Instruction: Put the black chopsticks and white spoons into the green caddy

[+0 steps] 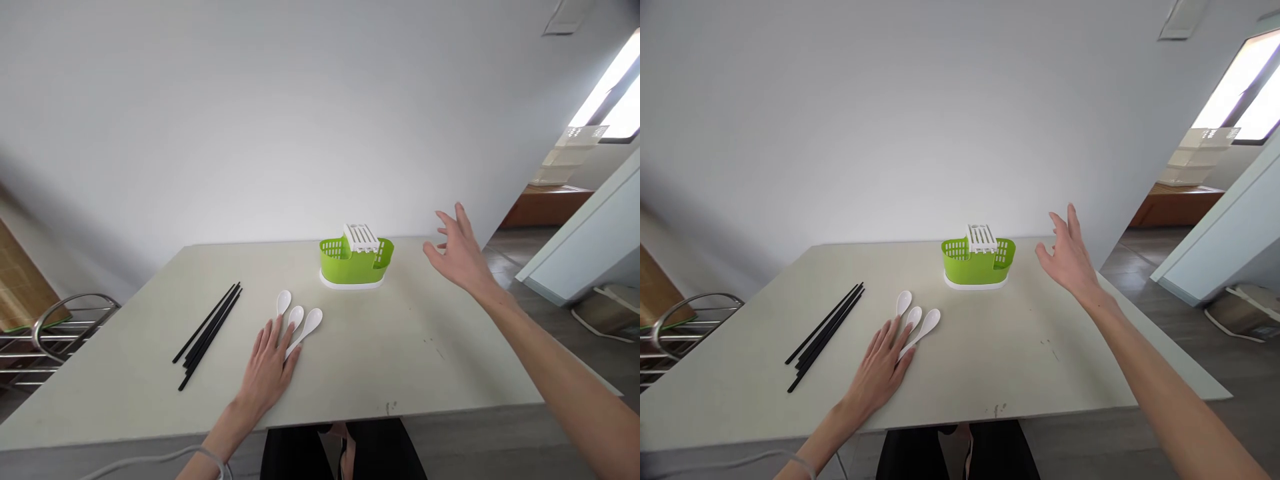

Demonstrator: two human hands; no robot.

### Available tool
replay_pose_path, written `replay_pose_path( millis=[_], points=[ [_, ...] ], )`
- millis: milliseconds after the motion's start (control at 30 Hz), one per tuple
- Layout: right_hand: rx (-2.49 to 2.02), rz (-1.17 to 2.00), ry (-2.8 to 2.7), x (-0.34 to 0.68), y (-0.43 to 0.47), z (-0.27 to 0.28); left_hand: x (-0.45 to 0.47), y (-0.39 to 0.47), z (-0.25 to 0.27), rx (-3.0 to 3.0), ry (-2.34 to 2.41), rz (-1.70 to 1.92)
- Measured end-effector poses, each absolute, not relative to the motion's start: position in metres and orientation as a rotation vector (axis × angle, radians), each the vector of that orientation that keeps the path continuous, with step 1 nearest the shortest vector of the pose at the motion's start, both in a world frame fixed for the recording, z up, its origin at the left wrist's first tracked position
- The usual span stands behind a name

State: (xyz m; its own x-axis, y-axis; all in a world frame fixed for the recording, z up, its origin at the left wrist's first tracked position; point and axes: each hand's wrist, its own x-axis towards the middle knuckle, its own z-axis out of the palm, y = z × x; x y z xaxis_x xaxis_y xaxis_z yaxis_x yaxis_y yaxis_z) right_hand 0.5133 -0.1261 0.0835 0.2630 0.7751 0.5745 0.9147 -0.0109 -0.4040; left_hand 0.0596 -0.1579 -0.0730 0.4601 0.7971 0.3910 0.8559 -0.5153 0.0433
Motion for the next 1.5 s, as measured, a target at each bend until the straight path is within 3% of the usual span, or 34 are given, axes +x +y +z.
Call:
replay_pose_path(
  millis=[533,700,1000,1267,1500],
  points=[
    [-1.709,-0.205,-1.591,0.492,-0.134,0.081,0.084,-0.155,-0.085,-2.65,-1.407,-0.581],
    [-1.578,-0.176,-1.659,0.47,-0.156,0.058,0.113,-0.155,-0.092,-2.671,-1.412,-0.609],
    [-1.432,0.153,-2.183,0.462,-0.209,0.0,0.198,-0.177,-0.095,-2.851,-1.365,-0.585],
    [-1.606,0.219,-1.954,0.492,-0.223,-0.02,0.258,-0.186,-0.091,-2.884,-1.459,-0.608],
    [-1.649,0.308,-1.934,0.483,-0.237,-0.033,0.24,-0.19,-0.086,-2.972,-1.424,-0.666]
  ],
)
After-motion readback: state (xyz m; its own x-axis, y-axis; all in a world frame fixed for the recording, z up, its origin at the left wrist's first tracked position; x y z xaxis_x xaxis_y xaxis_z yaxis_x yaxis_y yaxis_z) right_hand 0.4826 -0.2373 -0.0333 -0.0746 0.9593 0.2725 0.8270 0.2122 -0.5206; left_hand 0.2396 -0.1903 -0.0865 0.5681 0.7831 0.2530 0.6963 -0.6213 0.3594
